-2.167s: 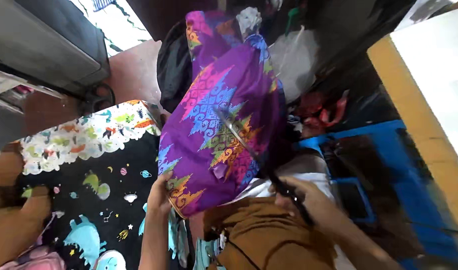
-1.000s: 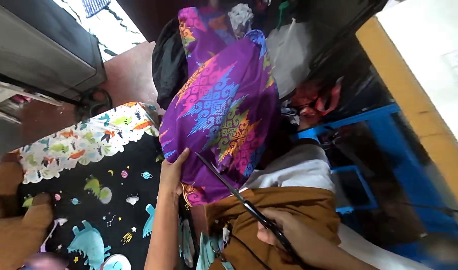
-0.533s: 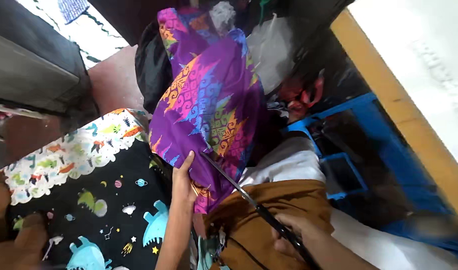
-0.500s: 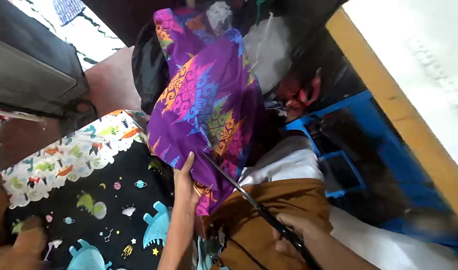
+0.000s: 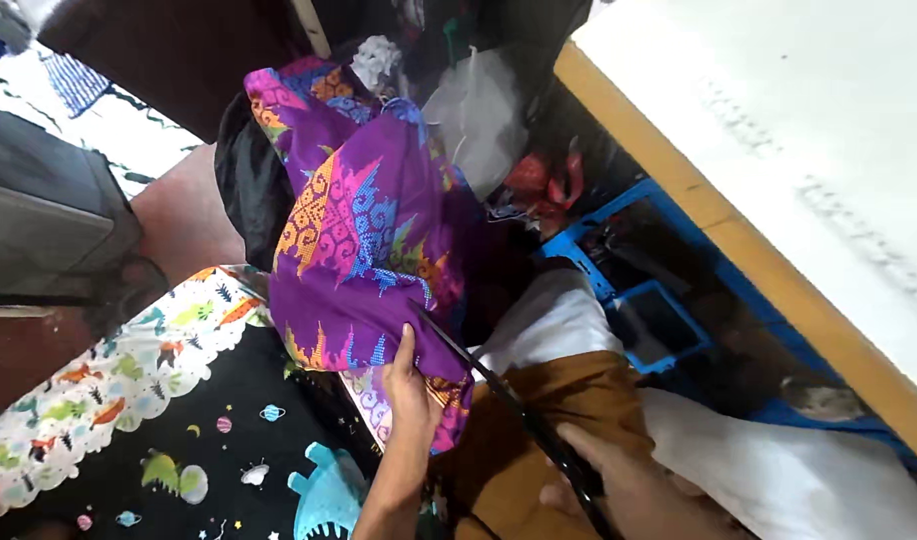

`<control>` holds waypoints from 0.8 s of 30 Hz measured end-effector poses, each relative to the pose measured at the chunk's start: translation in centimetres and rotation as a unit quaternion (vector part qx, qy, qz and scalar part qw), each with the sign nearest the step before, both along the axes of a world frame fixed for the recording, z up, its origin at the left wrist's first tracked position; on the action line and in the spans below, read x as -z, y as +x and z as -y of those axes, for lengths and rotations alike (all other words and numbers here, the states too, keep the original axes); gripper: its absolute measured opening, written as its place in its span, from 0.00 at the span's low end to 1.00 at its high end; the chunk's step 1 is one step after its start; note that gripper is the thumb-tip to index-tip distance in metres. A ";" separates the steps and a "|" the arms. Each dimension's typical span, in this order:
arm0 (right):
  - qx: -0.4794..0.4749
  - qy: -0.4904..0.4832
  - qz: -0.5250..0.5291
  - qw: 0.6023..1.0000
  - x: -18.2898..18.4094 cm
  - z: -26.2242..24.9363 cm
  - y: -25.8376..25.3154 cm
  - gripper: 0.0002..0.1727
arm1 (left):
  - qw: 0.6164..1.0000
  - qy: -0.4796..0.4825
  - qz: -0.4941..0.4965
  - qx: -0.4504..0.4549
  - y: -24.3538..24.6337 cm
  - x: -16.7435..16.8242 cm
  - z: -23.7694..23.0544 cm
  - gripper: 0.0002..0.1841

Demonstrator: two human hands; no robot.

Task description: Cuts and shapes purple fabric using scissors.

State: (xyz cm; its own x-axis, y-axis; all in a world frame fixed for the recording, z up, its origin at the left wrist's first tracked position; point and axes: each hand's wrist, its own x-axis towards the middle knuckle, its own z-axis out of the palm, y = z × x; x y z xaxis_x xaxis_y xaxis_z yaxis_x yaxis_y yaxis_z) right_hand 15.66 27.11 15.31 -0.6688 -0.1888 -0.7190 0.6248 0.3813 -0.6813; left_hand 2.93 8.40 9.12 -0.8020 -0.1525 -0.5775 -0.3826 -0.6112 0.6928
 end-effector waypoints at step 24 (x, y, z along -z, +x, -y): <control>0.054 -0.109 -0.080 0.989 0.8 0.1 1.5 0.35 | 0.968 0.163 -0.188 0.024 -1.6 -0.9 0.2 0.05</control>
State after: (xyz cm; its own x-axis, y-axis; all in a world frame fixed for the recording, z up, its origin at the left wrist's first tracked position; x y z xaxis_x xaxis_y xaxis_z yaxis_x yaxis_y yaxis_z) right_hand 17.19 27.02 14.48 -0.7957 -0.2490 -0.5522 0.5313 0.1508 -0.8336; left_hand 1.32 8.17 10.07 -0.9668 0.0308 -0.2538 -0.1733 -0.8087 0.5621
